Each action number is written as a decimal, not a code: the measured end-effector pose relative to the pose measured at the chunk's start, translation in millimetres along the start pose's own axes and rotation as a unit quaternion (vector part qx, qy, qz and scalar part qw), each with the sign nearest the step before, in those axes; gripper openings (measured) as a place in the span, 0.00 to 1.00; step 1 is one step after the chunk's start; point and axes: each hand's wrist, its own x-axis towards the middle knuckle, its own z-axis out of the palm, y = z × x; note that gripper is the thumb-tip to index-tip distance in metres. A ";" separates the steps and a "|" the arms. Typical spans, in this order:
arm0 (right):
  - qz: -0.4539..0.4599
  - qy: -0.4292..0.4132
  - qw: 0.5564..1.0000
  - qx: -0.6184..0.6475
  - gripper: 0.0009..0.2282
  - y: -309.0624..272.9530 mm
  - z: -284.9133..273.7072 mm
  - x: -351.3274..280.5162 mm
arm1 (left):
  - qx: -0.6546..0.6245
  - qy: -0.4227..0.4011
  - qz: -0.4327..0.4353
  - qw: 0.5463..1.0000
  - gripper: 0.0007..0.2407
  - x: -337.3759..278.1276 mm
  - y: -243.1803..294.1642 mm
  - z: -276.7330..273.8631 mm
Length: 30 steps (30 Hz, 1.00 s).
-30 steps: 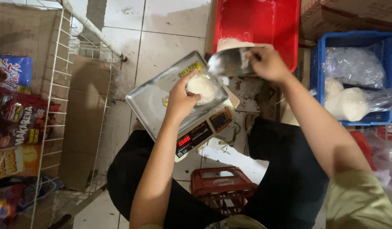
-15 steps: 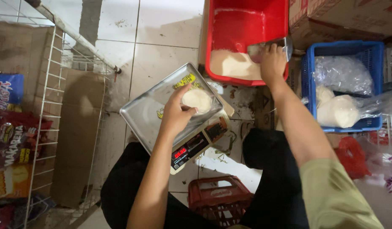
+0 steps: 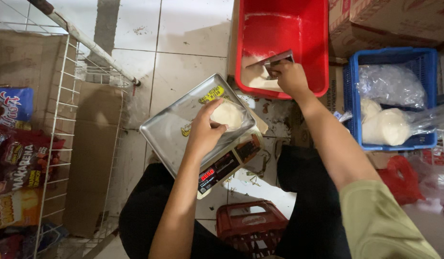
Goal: The person weighs a white powder by scooping it from a red basin into a plastic bag on a digital scale, then ties the bag closed and repeats the process.
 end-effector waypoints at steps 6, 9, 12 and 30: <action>-0.053 0.028 0.988 -0.144 0.04 12.4 -22.9 -11.5 | -0.007 0.008 0.046 0.999 0.30 -0.1 -7.1 1.0; -0.006 0.017 0.977 -0.213 0.04 26.8 -30.0 -17.8 | -0.006 0.008 0.052 0.999 0.30 0.3 -9.9 1.7; -0.013 0.030 0.931 -0.364 0.09 49.7 -21.2 -23.1 | -0.009 0.006 0.045 0.999 0.29 0.2 -12.3 2.5; 0.252 -0.081 0.964 0.026 0.10 106.8 103.9 -13.6 | -0.004 0.005 0.016 1.000 0.30 -0.5 -13.9 0.4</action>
